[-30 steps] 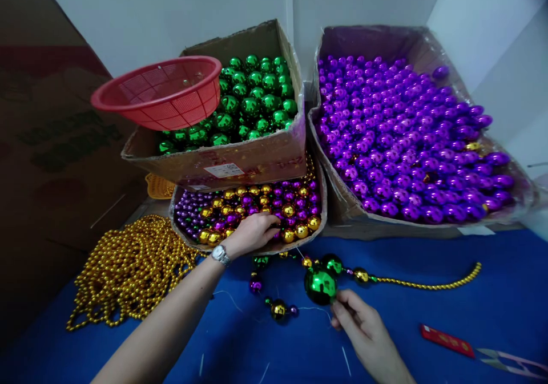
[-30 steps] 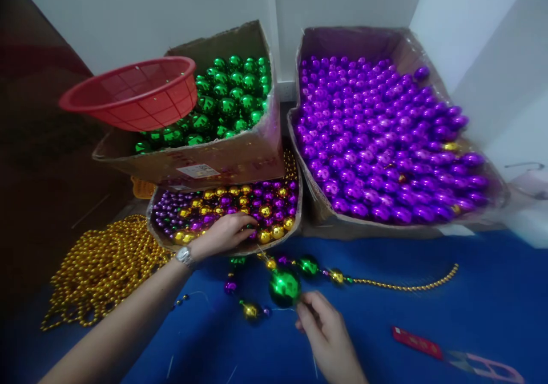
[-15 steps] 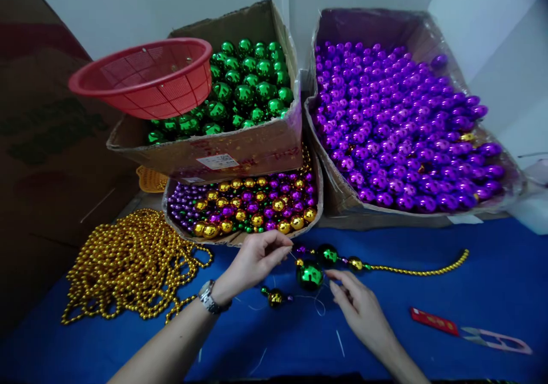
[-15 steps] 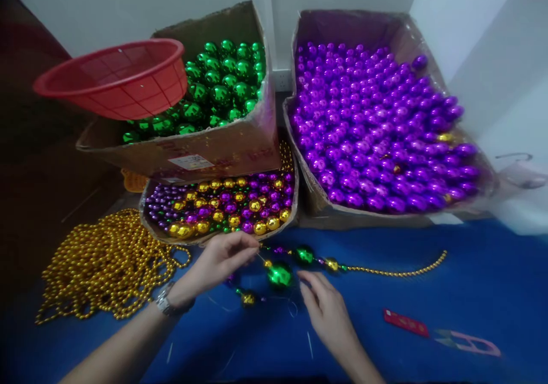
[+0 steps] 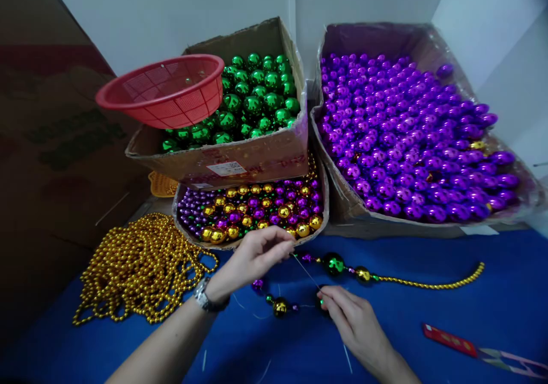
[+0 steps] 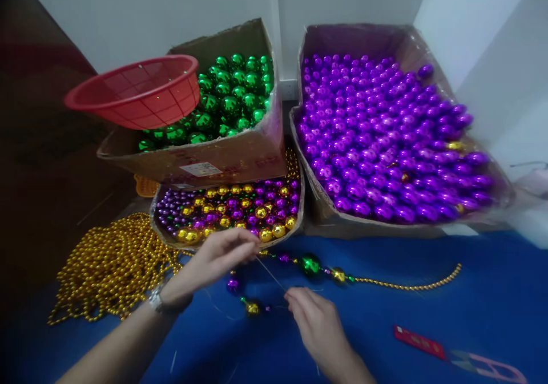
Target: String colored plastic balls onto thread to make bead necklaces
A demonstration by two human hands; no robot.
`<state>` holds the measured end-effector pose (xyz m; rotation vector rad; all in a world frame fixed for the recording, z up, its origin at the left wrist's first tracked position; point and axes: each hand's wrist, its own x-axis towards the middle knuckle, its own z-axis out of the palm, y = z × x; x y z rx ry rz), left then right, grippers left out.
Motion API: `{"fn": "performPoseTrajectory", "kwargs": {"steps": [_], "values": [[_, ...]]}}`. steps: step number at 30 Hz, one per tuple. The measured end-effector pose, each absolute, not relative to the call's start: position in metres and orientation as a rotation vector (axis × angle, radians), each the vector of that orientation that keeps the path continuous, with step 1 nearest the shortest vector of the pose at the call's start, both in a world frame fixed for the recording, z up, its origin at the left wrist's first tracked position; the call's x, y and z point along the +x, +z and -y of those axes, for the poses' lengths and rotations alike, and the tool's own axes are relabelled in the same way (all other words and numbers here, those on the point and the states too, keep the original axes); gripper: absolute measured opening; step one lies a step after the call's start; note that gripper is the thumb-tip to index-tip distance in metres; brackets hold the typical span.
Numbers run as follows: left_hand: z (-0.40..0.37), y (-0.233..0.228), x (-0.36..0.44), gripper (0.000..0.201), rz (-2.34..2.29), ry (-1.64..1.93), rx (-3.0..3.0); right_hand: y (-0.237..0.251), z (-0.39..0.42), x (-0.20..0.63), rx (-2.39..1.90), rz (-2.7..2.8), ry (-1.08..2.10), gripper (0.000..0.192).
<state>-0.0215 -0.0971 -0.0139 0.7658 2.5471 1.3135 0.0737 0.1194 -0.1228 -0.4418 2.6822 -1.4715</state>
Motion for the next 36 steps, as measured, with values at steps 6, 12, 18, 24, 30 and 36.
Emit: {"fn": "performPoseTrajectory", "kwargs": {"steps": [6,12,18,24,30,36], "values": [[0.104,-0.041,-0.076,0.021,-2.887,0.242,0.894,-0.119,-0.119,0.077,-0.289,-2.561,-1.618,0.026],[0.094,-0.06,-0.094,0.026,-2.806,0.128,0.925,-0.117,-0.117,0.08,-0.348,-2.605,-1.626,0.024],[0.1,-0.049,-0.096,0.02,-2.753,0.288,0.923,-0.116,-0.118,0.081,-0.365,-2.626,-1.648,0.022],[0.109,-0.038,-0.081,0.026,-2.717,0.685,0.813,-0.11,-0.116,0.081,-0.332,-2.556,-1.713,0.021],[0.101,-0.034,-0.046,0.026,-1.756,2.163,0.081,-0.105,-0.113,0.082,-0.358,-2.546,-1.749,0.019],[0.09,-0.04,-0.026,0.019,-1.355,2.439,-0.13,-0.103,-0.111,0.085,-0.461,-2.644,-1.648,0.02]]}}
